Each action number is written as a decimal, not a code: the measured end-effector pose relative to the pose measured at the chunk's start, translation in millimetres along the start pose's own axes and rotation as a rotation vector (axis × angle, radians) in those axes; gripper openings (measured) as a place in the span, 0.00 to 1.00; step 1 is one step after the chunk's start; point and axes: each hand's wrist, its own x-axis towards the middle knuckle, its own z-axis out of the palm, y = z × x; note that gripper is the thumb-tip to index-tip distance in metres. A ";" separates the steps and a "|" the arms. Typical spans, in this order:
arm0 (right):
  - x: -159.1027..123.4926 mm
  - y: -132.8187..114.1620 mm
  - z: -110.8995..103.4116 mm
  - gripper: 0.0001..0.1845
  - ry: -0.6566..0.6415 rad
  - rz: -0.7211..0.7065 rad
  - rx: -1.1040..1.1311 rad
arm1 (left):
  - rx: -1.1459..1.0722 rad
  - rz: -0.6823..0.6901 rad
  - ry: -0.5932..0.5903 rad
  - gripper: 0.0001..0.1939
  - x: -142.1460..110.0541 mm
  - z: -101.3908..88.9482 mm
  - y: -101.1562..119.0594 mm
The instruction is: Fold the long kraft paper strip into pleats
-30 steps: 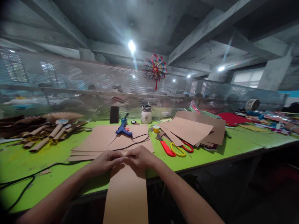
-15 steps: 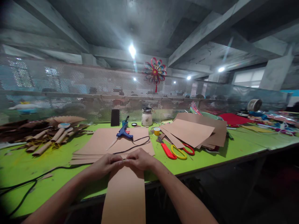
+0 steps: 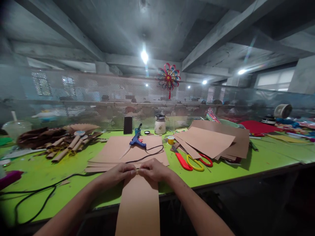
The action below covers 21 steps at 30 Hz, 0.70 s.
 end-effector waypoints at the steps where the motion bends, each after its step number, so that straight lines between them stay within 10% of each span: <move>1: 0.0 0.3 0.2 0.15 -0.002 -0.003 -0.002 | -0.011 -0.005 -0.011 0.19 -0.5 -0.4 0.0; 21: -3.6 7.6 -2.0 0.16 -0.012 0.018 0.051 | -0.211 -0.067 -0.014 0.23 -3.3 -2.0 -0.7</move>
